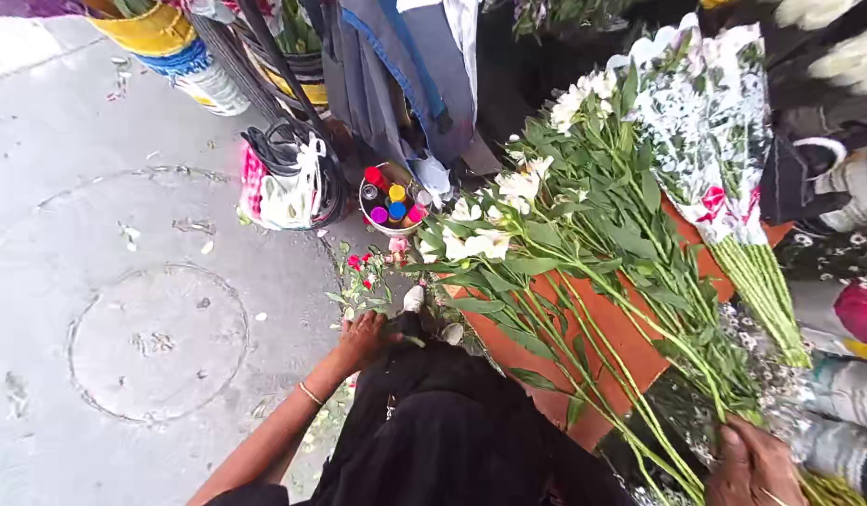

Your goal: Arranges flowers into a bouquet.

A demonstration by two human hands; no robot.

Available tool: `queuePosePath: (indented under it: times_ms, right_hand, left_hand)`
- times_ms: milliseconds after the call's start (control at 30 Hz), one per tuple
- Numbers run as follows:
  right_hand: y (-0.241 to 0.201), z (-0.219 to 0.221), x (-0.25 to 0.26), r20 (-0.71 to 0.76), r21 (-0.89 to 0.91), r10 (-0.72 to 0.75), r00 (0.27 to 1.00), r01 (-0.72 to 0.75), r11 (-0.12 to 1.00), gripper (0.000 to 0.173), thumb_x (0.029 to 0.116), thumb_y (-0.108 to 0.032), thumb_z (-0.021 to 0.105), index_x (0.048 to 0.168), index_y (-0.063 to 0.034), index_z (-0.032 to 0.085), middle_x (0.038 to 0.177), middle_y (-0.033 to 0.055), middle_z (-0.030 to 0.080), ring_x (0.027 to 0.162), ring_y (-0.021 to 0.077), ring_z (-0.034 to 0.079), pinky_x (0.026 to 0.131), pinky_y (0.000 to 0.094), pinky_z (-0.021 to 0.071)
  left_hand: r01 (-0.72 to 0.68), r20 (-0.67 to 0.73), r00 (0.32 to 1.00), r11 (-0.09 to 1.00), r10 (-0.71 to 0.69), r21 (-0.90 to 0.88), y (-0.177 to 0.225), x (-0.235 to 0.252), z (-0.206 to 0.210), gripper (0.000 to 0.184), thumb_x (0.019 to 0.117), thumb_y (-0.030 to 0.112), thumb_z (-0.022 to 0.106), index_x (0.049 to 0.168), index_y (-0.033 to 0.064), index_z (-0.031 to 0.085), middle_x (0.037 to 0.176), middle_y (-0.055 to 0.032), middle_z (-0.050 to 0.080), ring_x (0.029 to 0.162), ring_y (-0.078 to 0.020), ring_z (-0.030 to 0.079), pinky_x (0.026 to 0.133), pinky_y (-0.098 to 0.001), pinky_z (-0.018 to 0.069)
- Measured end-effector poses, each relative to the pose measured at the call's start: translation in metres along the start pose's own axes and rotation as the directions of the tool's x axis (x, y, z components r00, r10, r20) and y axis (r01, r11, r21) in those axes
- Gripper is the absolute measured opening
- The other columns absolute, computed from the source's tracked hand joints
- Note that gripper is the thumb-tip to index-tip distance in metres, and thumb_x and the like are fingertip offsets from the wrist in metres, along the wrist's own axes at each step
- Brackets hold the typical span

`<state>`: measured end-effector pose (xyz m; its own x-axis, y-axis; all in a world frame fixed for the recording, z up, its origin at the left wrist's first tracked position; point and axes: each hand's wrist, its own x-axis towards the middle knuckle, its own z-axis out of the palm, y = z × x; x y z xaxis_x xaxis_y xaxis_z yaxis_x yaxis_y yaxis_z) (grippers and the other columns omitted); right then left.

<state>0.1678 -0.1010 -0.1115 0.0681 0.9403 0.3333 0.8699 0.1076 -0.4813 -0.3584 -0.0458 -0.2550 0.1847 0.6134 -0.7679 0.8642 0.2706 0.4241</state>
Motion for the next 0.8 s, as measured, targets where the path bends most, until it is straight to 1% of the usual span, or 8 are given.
queuePosePath:
  times_ms: [100,233,367,467,533,600,700,800]
  right_hand:
    - [0.003,0.034,0.014,0.07,0.027,0.034,0.997,-0.036,0.999,0.039,0.1081,-0.022,0.049,0.108,0.0135,0.066,0.097,0.0182,0.062,0.092,0.0052,0.059,0.085,0.0159,0.0483]
    - [0.031,0.07,0.009,0.23,-0.01,0.091,0.969,-0.091,0.996,0.033,0.104,-0.017,0.052,0.106,0.0098,0.071,0.096,0.0187,0.067,0.093,0.0112,0.062,0.089,0.02,0.049]
    - [0.04,0.071,0.0,0.3,-0.073,0.135,0.944,-0.118,0.99,0.03,0.1031,-0.013,0.053,0.106,0.0097,0.072,0.097,0.0194,0.069,0.094,0.0136,0.065,0.09,0.0224,0.0508]
    - [0.029,0.072,0.007,0.293,-0.142,0.132,0.947,-0.093,0.985,0.029,0.1016,-0.013,0.053,0.107,0.0072,0.073,0.095,0.0192,0.069,0.089,0.0149,0.066,0.085,0.0226,0.0528]
    - [0.022,0.075,0.013,0.301,-0.181,0.119,0.946,-0.066,0.981,0.028,0.1014,-0.014,0.054,0.108,0.0051,0.073,0.095,0.0192,0.07,0.087,0.0176,0.067,0.083,0.026,0.0538]
    - [0.021,0.078,0.013,0.317,-0.196,0.109,0.942,-0.048,0.979,0.028,0.1021,-0.015,0.053,0.108,0.0042,0.073,0.095,0.0186,0.071,0.088,0.0179,0.068,0.085,0.0255,0.0537]
    - [0.024,0.079,0.006,0.285,-0.136,0.126,0.95,-0.09,0.987,0.029,0.1032,-0.016,0.053,0.109,0.0049,0.073,0.097,0.0182,0.07,0.094,0.0158,0.066,0.089,0.024,0.052]
    - [0.011,0.074,0.01,0.179,0.029,0.162,0.97,-0.17,0.985,0.026,0.104,-0.027,0.059,0.11,-0.0045,0.07,0.1,-0.0009,0.066,0.095,-0.0033,0.06,0.088,0.0135,0.0493]
  left_hand:
    - [0.074,-0.179,0.98,0.996,-0.082,-0.05,-0.024,0.023,0.026,0.069,0.0987,0.041,0.066,0.147,-0.0051,0.048,0.148,-0.0343,0.045,0.14,-0.055,0.039,0.108,-0.0807,0.0232]
    - [-0.155,-0.429,0.903,0.953,0.03,-0.259,-0.006,0.048,0.024,0.05,0.1024,0.035,0.06,0.137,-0.0007,0.06,0.142,-0.0252,0.057,0.132,-0.0443,0.054,0.109,-0.0689,0.0353]
    - [-0.387,-0.771,0.635,0.882,0.043,-0.269,0.001,0.053,0.006,0.038,0.1044,0.027,0.055,0.124,-0.0045,0.066,0.127,-0.0255,0.065,0.121,-0.0396,0.062,0.104,-0.0559,0.0472]
    - [-0.529,-0.939,0.306,0.848,0.153,-0.034,0.011,0.052,-0.017,0.034,0.1054,0.026,0.055,0.124,-0.0008,0.064,0.124,-0.0244,0.065,0.125,-0.0344,0.059,0.109,-0.0457,0.0447]
    - [-0.616,-0.945,0.114,0.768,0.306,0.175,0.032,0.049,-0.039,0.03,0.1056,0.031,0.053,0.126,0.0101,0.059,0.128,-0.0121,0.063,0.133,-0.0267,0.052,0.116,-0.044,0.0373]
    - [-0.744,-0.884,0.004,0.591,0.468,0.31,0.069,0.039,-0.059,0.027,0.1056,0.031,0.055,0.125,0.0123,0.058,0.129,-0.0072,0.062,0.135,-0.0232,0.051,0.118,-0.0446,0.035]
    - [-0.883,-0.719,-0.11,0.265,0.687,0.388,0.137,0.038,-0.077,0.022,0.1026,0.021,0.062,0.113,0.0023,0.066,0.116,-0.0161,0.07,0.124,-0.0313,0.063,0.114,-0.0481,0.0432]
    - [-0.918,-0.53,-0.163,0.068,0.832,0.39,0.185,0.051,-0.082,0.02,0.1019,0.014,0.06,0.106,-0.0021,0.071,0.104,-0.0186,0.073,0.112,-0.0337,0.069,0.109,-0.0453,0.0487]
